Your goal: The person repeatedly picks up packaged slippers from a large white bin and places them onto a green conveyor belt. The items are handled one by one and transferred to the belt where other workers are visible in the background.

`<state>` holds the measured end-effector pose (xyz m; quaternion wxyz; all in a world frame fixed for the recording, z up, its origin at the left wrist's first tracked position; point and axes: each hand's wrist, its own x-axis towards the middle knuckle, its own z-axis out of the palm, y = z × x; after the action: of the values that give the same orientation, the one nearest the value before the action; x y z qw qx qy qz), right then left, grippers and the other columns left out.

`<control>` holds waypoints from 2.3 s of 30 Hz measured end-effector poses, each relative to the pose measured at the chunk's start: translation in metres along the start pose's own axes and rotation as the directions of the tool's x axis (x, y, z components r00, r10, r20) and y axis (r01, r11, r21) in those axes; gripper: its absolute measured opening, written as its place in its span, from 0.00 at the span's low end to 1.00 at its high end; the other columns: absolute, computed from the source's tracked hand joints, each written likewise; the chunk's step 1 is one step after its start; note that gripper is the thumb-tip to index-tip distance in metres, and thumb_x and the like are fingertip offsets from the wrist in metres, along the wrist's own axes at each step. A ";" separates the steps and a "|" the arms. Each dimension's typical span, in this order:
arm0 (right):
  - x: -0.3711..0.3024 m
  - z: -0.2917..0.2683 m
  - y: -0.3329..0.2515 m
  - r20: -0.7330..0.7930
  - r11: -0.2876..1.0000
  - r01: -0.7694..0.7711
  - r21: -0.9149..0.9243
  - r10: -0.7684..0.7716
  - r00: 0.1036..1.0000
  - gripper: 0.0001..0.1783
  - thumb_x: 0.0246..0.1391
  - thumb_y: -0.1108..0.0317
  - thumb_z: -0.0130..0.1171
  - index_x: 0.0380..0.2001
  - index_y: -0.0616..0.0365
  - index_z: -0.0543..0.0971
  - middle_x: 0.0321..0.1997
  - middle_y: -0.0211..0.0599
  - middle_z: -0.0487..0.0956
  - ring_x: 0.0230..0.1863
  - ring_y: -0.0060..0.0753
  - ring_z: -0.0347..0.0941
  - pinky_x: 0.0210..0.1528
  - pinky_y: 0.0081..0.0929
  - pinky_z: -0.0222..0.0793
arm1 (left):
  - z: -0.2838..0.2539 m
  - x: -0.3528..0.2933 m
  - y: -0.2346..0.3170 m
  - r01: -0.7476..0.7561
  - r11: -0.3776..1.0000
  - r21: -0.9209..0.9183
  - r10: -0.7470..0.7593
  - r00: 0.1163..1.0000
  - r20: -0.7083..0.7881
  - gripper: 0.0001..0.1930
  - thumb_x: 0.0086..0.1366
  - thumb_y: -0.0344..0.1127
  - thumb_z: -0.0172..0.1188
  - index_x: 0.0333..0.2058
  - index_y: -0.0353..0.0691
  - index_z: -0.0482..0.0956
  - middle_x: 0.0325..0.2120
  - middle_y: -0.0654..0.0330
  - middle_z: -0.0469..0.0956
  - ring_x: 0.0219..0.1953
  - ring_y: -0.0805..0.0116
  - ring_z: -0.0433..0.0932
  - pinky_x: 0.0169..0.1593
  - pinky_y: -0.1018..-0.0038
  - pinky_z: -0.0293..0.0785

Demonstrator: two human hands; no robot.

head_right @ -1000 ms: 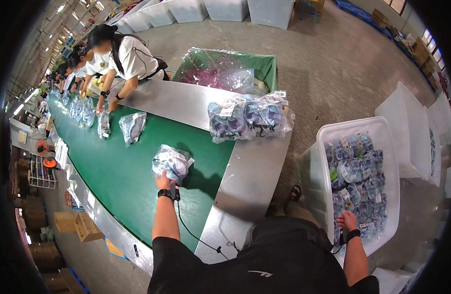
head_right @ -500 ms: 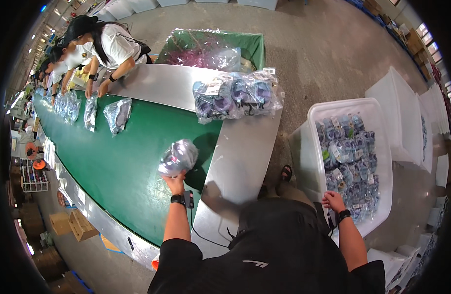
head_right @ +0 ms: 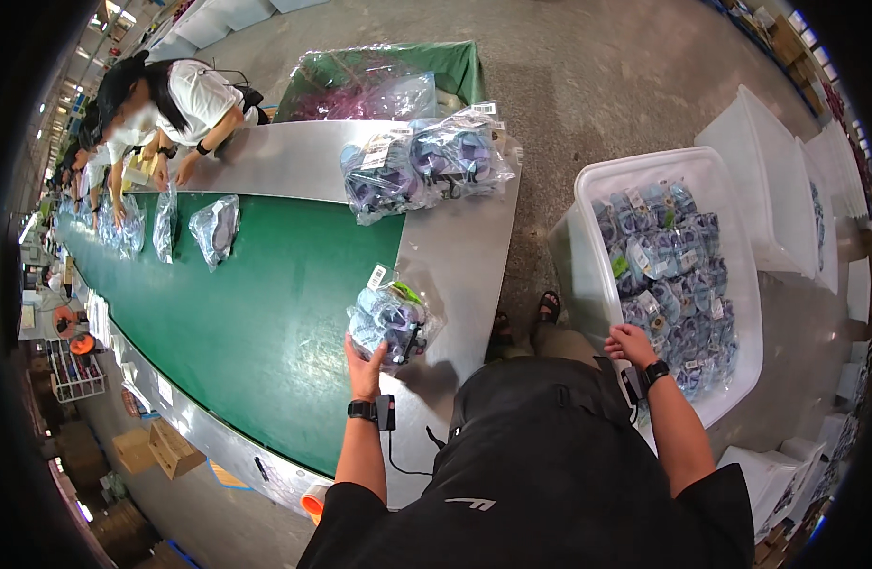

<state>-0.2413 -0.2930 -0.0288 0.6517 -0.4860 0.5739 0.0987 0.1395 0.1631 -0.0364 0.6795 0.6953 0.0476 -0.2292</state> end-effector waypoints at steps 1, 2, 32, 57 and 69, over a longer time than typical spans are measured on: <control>-0.001 0.004 -0.005 0.009 1.000 0.015 -0.005 -0.015 1.000 0.19 0.61 0.57 0.56 0.47 0.60 0.74 0.36 0.36 0.79 0.32 0.28 0.79 0.31 0.23 0.76 | 0.009 -0.002 0.004 -0.010 1.000 0.002 0.010 1.000 -0.007 0.46 0.56 0.26 0.66 0.68 0.32 0.46 0.64 0.49 0.58 0.64 0.58 0.60 0.67 0.65 0.55; -0.002 0.010 -0.011 0.035 0.999 0.050 -0.013 -0.050 0.998 0.19 0.61 0.57 0.56 0.47 0.60 0.74 0.36 0.36 0.79 0.32 0.27 0.79 0.31 0.23 0.76 | 0.016 -0.002 0.010 -0.020 1.000 0.004 0.020 1.000 -0.012 0.47 0.55 0.25 0.67 0.68 0.31 0.46 0.64 0.49 0.57 0.65 0.58 0.59 0.67 0.65 0.54; 0.010 -0.026 -0.066 -0.097 0.581 0.176 0.794 -0.164 0.982 0.15 0.53 0.58 0.63 0.27 0.61 0.81 0.23 0.29 0.77 0.24 0.25 0.75 0.25 0.27 0.73 | 0.288 -0.045 0.089 0.241 0.876 0.418 -0.464 0.658 0.594 0.31 0.68 0.34 0.57 0.66 0.38 0.54 0.51 0.49 0.76 0.45 0.66 0.78 0.43 0.73 0.77; -0.013 -0.065 0.002 -0.411 0.631 0.295 0.717 0.042 0.911 0.20 0.56 0.61 0.61 0.43 0.61 0.66 0.37 0.38 0.72 0.29 0.30 0.76 0.26 0.28 0.76 | 0.130 -0.012 -0.007 0.326 0.856 0.401 -0.480 0.790 0.382 0.26 0.64 0.32 0.60 0.58 0.36 0.64 0.40 0.53 0.80 0.35 0.67 0.81 0.35 0.71 0.79; 0.039 -0.099 0.097 -0.295 0.902 0.139 0.408 -0.014 0.955 0.15 0.59 0.56 0.58 0.28 0.58 0.75 0.21 0.37 0.76 0.20 0.33 0.75 0.21 0.31 0.73 | 0.111 -0.015 -0.050 0.507 0.862 -0.001 -0.496 0.844 0.204 0.16 0.69 0.44 0.53 0.39 0.33 0.75 0.28 0.49 0.82 0.22 0.63 0.81 0.22 0.74 0.74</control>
<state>-0.3600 -0.3348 -0.0993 0.6556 -0.3640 0.6496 -0.1254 0.0788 0.0630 -0.0736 0.6160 0.6138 0.1665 -0.4649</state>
